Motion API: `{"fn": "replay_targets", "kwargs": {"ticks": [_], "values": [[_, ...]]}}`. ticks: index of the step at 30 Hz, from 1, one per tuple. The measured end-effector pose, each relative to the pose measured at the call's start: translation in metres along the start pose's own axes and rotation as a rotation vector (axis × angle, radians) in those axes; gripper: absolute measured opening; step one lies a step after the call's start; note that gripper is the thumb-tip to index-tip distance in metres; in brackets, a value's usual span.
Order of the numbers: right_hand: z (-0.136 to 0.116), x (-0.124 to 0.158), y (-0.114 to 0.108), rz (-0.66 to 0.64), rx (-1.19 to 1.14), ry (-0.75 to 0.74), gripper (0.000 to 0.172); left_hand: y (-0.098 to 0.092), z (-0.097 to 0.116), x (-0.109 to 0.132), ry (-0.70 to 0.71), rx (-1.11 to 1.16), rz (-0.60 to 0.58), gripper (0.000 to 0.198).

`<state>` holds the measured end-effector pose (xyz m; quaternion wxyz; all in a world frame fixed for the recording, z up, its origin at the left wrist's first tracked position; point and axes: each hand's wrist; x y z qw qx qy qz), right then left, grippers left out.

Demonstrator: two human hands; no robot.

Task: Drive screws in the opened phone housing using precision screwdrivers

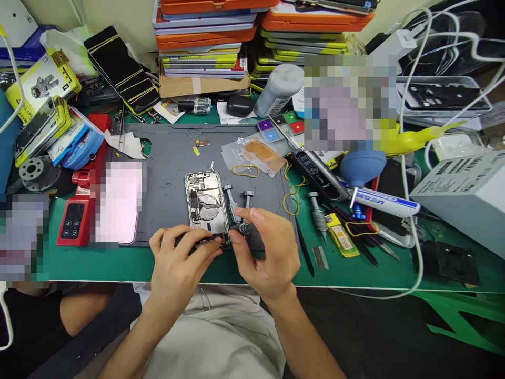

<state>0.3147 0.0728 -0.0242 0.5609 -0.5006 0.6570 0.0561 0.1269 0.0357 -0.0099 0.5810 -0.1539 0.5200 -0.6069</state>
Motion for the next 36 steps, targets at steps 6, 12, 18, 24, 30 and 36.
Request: {"fn": "replay_targets", "kwargs": {"ticks": [6, 12, 18, 24, 30, 36], "values": [[-0.0046, 0.0087, -0.0044, 0.054, -0.333, 0.075, 0.061, -0.0011, -0.0011, -0.0006, 0.025, -0.011, -0.019, 0.015], [-0.0032, 0.0083, -0.0013, 0.060, -0.482, 0.156, 0.063, -0.0007, -0.0008, -0.0013, 0.034, -0.017, -0.013, 0.014], [-0.0044, 0.0082, -0.0003, 0.005, -0.508, 0.176, 0.059, -0.0016, -0.0009, -0.0025, 0.039, -0.020, -0.017, 0.011], [-0.0029, 0.0069, -0.0013, 0.052, -0.510, 0.220, 0.055, -0.0015, -0.0012, -0.0020, 0.039, -0.019, -0.013, 0.010], [-0.0032, 0.0082, -0.0009, 0.033, -0.515, 0.202, 0.059, -0.0015, -0.0010, -0.0019, 0.038, -0.008, -0.013, 0.011], [-0.0035, 0.0068, -0.0012, 0.006, -0.571, 0.214, 0.059, -0.0006, -0.0014, -0.0024, 0.042, -0.004, -0.009, 0.011]]}}
Point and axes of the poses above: each hand's wrist, its own x-axis away from the middle knuckle, its own y-axis out of the palm, z = x × y, and after that the axes turned 2 degrees about -z, right-handed
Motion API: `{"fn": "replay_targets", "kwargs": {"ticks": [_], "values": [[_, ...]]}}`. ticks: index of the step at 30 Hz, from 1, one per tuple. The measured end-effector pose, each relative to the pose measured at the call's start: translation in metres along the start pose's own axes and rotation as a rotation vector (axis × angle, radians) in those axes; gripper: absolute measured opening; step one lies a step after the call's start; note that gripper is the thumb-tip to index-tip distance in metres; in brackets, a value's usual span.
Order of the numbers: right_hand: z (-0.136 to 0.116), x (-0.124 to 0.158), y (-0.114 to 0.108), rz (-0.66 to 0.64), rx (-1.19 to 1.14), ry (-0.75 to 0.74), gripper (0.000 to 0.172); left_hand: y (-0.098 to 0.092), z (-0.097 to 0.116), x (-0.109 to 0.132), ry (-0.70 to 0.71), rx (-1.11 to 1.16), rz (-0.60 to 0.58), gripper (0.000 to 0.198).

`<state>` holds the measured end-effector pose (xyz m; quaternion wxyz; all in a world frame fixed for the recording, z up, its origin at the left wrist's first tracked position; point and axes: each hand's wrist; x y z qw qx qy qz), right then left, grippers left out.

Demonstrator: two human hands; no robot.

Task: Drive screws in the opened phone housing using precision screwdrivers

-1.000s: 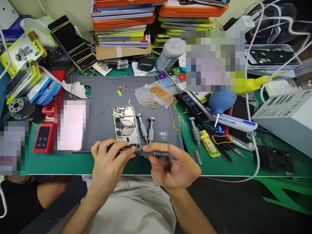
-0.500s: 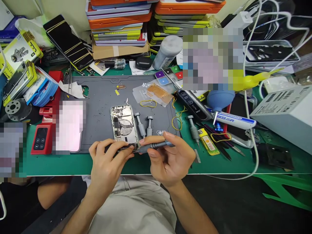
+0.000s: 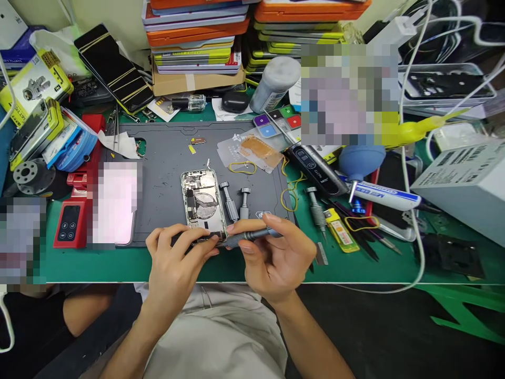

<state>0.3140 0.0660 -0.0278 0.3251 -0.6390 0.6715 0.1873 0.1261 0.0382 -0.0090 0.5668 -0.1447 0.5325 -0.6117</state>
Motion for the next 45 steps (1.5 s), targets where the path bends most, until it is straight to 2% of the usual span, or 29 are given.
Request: {"fn": "replay_targets", "kwargs": {"ticks": [7, 26, 45], "values": [[0.0019, 0.0031, -0.0003, 0.042, -0.009, 0.015, 0.057, 0.0005, 0.0005, 0.0001, 0.001, 0.003, 0.003, 0.009], [0.0018, 0.0065, -0.0004, 0.034, -0.029, 0.068, 0.060, 0.0010, 0.0015, 0.0010, -0.005, -0.004, 0.002, 0.008], [-0.0010, 0.0010, 0.0013, 0.055, -0.045, 0.087, 0.054, -0.0005, 0.0023, -0.0007, -0.005, -0.003, 0.001, 0.010]]}}
Point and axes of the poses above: each hand's wrist, its own x-axis away from the middle knuckle, its own y-axis out of the palm, z = x × y, and after that the axes turned 2 degrees about -z, right-handed
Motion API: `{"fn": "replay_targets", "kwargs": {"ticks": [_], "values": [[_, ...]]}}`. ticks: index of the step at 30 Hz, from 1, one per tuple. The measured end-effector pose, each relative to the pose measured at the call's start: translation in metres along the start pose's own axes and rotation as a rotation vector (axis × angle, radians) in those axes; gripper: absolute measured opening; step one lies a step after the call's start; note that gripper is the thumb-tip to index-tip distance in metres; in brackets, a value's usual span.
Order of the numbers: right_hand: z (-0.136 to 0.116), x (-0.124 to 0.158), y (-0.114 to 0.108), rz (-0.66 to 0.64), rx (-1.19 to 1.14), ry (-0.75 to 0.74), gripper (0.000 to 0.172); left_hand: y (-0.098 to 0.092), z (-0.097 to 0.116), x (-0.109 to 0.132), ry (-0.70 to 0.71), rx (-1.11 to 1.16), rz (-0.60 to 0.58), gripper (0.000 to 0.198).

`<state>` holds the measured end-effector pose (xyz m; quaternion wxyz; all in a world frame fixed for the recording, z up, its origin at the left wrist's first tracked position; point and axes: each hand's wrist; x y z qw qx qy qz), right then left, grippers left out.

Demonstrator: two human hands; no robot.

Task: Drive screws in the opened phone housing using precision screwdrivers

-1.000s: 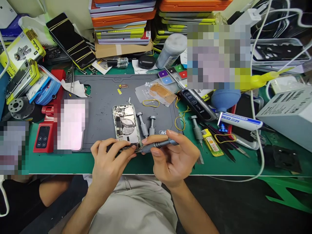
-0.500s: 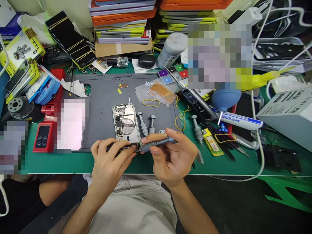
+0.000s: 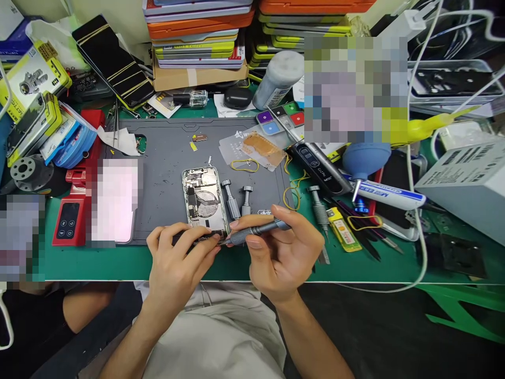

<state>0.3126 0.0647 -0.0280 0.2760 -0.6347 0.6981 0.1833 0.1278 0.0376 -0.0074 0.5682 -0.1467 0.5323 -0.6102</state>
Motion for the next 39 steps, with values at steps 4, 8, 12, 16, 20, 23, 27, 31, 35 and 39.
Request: {"fn": "replay_targets", "kwargs": {"ticks": [4, 8, 12, 16, 20, 23, 27, 31, 35, 39], "values": [[0.0000, -0.0014, 0.0009, 0.029, 0.042, -0.017, 0.053, -0.0005, -0.0001, 0.0005, -0.007, -0.002, -0.007, 0.011], [-0.0011, -0.0024, 0.0025, 0.053, 0.055, 0.012, 0.051, -0.0001, -0.0002, 0.0013, -0.011, -0.012, -0.007, 0.012], [-0.0020, -0.0037, 0.0028, 0.018, 0.042, 0.008, 0.050, 0.0003, -0.0001, 0.0016, -0.014, -0.011, -0.006, 0.013], [-0.0021, -0.0040, 0.0025, 0.020, 0.054, 0.012, 0.049, 0.0002, -0.0001, 0.0014, -0.009, -0.007, -0.005, 0.013], [-0.0020, -0.0027, 0.0023, 0.036, 0.053, 0.020, 0.047, -0.0002, -0.0001, 0.0015, -0.009, -0.008, -0.009, 0.012], [-0.0023, -0.0019, 0.0024, 0.038, 0.047, 0.038, 0.047, -0.0001, 0.0000, 0.0018, -0.013, -0.007, -0.010, 0.013], [-0.0024, -0.0018, 0.0027, 0.039, 0.032, 0.036, 0.048, 0.0003, 0.0002, 0.0017, -0.016, -0.002, -0.006, 0.013], [-0.0018, -0.0001, 0.0026, 0.053, 0.052, 0.045, 0.047, 0.0003, 0.0003, 0.0013, -0.013, -0.008, -0.008, 0.014], [-0.0013, 0.0026, 0.0017, 0.056, 0.062, 0.058, 0.049, 0.0002, 0.0001, 0.0013, -0.011, -0.009, -0.003, 0.014], [-0.0010, 0.0031, 0.0009, 0.051, 0.049, 0.043, 0.049, 0.0003, 0.0001, 0.0016, -0.013, -0.009, -0.003, 0.013]]}}
Point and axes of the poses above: each hand's wrist, its own x-axis away from the middle knuckle, its own y-axis out of the palm, z = x × y, and after that the axes turned 2 degrees about -z, right-handed
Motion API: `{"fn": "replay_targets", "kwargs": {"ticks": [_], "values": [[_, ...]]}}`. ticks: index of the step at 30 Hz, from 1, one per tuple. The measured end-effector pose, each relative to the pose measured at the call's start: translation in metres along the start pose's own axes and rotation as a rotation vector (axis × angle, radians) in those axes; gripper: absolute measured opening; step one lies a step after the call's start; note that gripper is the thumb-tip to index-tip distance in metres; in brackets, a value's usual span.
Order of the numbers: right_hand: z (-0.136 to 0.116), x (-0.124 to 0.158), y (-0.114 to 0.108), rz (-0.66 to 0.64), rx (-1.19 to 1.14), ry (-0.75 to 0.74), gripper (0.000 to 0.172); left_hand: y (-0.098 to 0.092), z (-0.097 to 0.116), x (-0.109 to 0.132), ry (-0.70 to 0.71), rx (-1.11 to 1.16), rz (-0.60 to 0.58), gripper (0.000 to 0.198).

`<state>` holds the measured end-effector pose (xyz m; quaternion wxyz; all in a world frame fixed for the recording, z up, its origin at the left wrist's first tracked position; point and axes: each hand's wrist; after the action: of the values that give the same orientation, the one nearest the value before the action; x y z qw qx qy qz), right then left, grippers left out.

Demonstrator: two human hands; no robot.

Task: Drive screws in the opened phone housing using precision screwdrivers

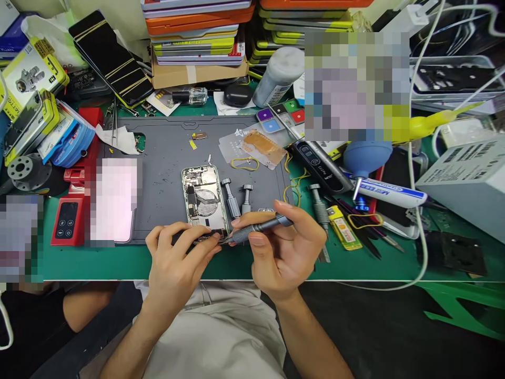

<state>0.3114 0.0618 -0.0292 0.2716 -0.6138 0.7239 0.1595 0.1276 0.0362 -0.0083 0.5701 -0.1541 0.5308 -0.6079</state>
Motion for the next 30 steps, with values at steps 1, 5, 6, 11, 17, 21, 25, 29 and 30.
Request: {"fn": "replay_targets", "kwargs": {"ticks": [1, 5, 6, 11, 17, 21, 25, 29, 30], "values": [[0.000, 0.000, 0.000, -0.003, -0.003, -0.005, 0.049, 0.000, 0.000, 0.000, -0.001, -0.002, -0.002, 0.013], [0.000, 0.000, 0.000, -0.009, -0.001, -0.002, 0.050, 0.000, 0.000, 0.001, -0.002, -0.014, -0.009, 0.017], [0.001, 0.000, 0.000, -0.010, 0.000, 0.002, 0.049, 0.000, 0.000, 0.001, -0.002, -0.016, -0.009, 0.017], [0.000, -0.001, 0.001, -0.004, 0.012, 0.000, 0.048, 0.001, -0.001, 0.002, 0.001, -0.011, -0.005, 0.016], [0.004, 0.000, -0.001, 0.054, 0.051, -0.026, 0.048, 0.001, 0.000, 0.001, 0.009, -0.020, 0.005, 0.015], [0.010, -0.003, 0.000, 0.068, 0.110, -0.205, 0.060, 0.002, 0.000, 0.002, 0.011, -0.020, 0.046, 0.012], [0.010, -0.010, 0.006, -0.107, 0.219, -0.339, 0.065, 0.004, 0.001, 0.004, -0.017, -0.038, 0.077, 0.011], [0.008, -0.012, 0.010, -0.175, 0.267, -0.365, 0.065, 0.005, 0.001, 0.003, 0.006, -0.012, 0.069, 0.015], [0.008, -0.012, 0.010, -0.172, 0.261, -0.357, 0.065, 0.005, 0.001, 0.003, 0.010, -0.004, 0.068, 0.015]]}}
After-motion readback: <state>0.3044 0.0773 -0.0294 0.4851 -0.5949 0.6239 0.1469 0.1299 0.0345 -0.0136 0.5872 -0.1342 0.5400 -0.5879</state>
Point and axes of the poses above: each hand's wrist, its own x-axis away from the middle knuckle, its own y-axis out of the palm, z = x × y, and after that the axes turned 2 degrees about -z, right-handed
